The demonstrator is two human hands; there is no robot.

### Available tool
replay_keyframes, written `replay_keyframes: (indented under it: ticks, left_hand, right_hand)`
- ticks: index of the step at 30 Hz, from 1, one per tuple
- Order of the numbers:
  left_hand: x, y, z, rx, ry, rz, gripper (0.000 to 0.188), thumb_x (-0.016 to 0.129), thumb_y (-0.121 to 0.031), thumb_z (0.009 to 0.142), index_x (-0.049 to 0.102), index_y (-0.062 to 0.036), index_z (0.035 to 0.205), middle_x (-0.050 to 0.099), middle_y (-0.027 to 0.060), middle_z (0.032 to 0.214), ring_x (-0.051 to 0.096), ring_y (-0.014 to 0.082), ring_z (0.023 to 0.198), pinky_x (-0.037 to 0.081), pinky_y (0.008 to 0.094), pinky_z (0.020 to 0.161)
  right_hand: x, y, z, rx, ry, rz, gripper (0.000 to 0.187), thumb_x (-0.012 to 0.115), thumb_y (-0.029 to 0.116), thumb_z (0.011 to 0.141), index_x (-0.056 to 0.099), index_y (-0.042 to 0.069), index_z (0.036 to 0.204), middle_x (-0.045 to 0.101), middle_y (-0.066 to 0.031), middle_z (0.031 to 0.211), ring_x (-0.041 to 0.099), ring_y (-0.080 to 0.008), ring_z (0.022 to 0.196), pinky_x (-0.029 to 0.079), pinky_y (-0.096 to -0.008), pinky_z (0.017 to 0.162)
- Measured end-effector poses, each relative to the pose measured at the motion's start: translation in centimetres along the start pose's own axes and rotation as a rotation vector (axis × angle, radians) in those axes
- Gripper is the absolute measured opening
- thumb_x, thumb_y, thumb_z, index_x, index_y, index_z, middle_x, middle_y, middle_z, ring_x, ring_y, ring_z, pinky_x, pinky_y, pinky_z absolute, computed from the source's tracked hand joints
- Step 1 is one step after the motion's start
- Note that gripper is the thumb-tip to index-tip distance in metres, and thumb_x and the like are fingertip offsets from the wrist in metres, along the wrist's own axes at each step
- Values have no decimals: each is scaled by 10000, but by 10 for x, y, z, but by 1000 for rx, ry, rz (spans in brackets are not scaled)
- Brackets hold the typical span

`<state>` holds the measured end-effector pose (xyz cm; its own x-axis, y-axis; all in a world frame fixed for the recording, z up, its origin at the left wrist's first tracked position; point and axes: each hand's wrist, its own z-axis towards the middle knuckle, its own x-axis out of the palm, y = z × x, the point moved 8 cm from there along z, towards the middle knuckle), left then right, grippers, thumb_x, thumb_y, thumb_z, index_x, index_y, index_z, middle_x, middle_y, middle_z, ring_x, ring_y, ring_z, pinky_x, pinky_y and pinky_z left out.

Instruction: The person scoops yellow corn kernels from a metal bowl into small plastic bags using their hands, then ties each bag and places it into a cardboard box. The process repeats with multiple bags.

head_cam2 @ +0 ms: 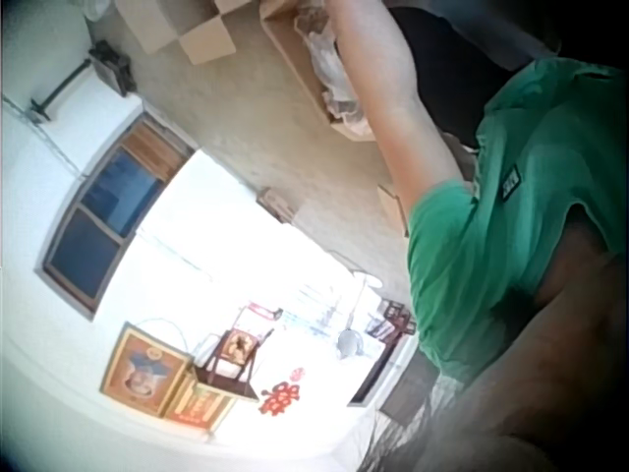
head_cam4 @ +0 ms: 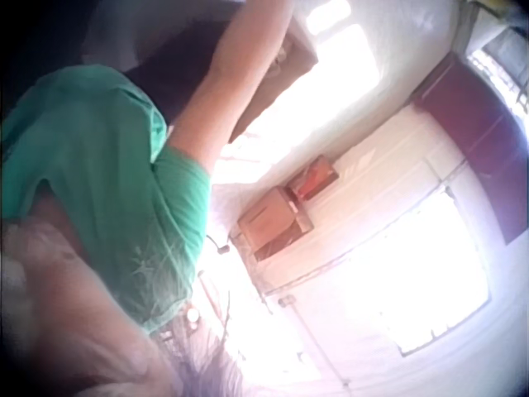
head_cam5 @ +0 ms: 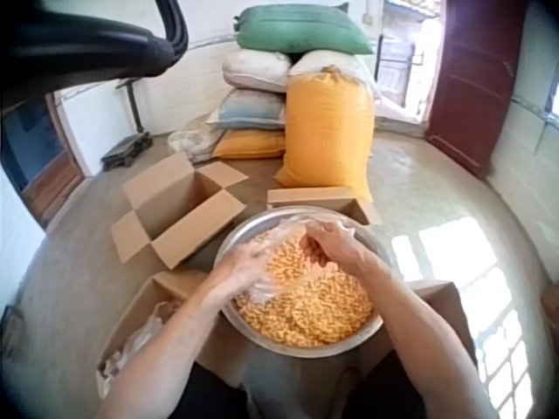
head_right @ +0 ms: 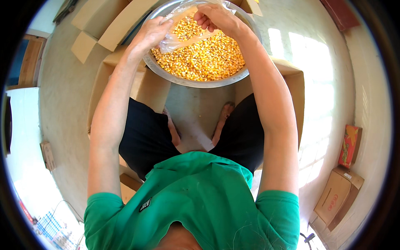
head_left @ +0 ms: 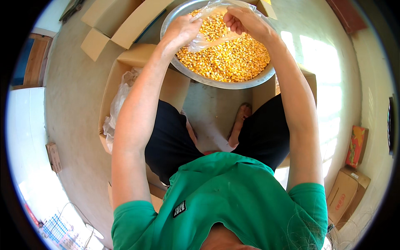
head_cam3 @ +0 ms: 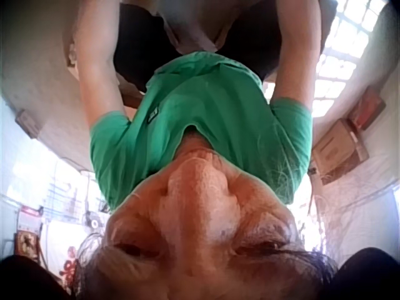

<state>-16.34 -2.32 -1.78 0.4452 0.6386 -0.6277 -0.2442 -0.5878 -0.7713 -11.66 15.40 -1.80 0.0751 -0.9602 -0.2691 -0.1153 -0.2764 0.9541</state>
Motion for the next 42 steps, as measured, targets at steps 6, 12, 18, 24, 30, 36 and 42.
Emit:
replay_keyframes:
  ticks: [6, 12, 18, 24, 30, 36, 42]
  left_hand:
    - [6, 3, 2, -42, 66, 32, 415, 475, -396, 943, 559, 10, 965, 599, 92, 780, 587, 175, 646, 474, 307, 518]
    - [5, -1, 1, -8, 29, 32, 423, 492, -371, 913, 584, 35, 986, 618, 127, 697, 602, 208, 559, 485, 342, 546]
    - [1, -3, -6, -20, 18, -7, 422, 493, -369, 914, 578, 40, 970, 618, 128, 717, 588, 201, 557, 479, 338, 543]
    - [2, 2, -3, -30, 69, 32, 436, 490, -398, 931, 555, 27, 1007, 609, 94, 794, 574, 162, 637, 473, 298, 516]
    - [5, 1, 0, -41, 105, 64, 440, 483, -404, 935, 557, 25, 1004, 610, 104, 800, 591, 165, 671, 485, 301, 518]
    - [3, -2, 2, 18, 13, 10, 410, 500, -366, 903, 594, 32, 934, 593, 106, 619, 590, 197, 517, 496, 346, 525]
    - [4, 0, 1, 20, 6, 4, 421, 500, -373, 904, 594, 35, 946, 603, 116, 633, 601, 209, 536, 493, 353, 541]
  right_hand:
    - [52, -19, -47, 263, 503, -152, 404, 453, 360, 932, 623, 11, 818, 624, -61, 756, 614, -128, 676, 514, -265, 591]
    - [86, -43, -40, -340, 115, -768, 210, 524, 230, 865, 619, 43, 884, 623, -193, 895, 628, -366, 812, 511, -444, 727]
    - [103, -39, -49, -453, -6, -973, 245, 593, 221, 847, 582, 82, 1049, 548, -171, 989, 562, -361, 941, 468, -446, 800]
    - [105, -55, -52, -397, 106, -942, 195, 586, 230, 816, 613, 61, 910, 573, -192, 928, 570, -372, 926, 477, -469, 801]
    - [82, -65, -60, -272, 66, -979, 184, 548, 187, 832, 608, 57, 948, 567, -210, 965, 564, -390, 943, 472, -486, 824]
    - [56, -84, -60, 45, 9, -1097, 245, 468, 213, 874, 605, 52, 999, 574, -243, 1032, 585, -413, 989, 475, -498, 852]
    - [74, -78, -69, 136, 128, -1053, 345, 446, 309, 912, 599, 22, 1025, 623, -236, 1028, 630, -411, 929, 486, -506, 834]
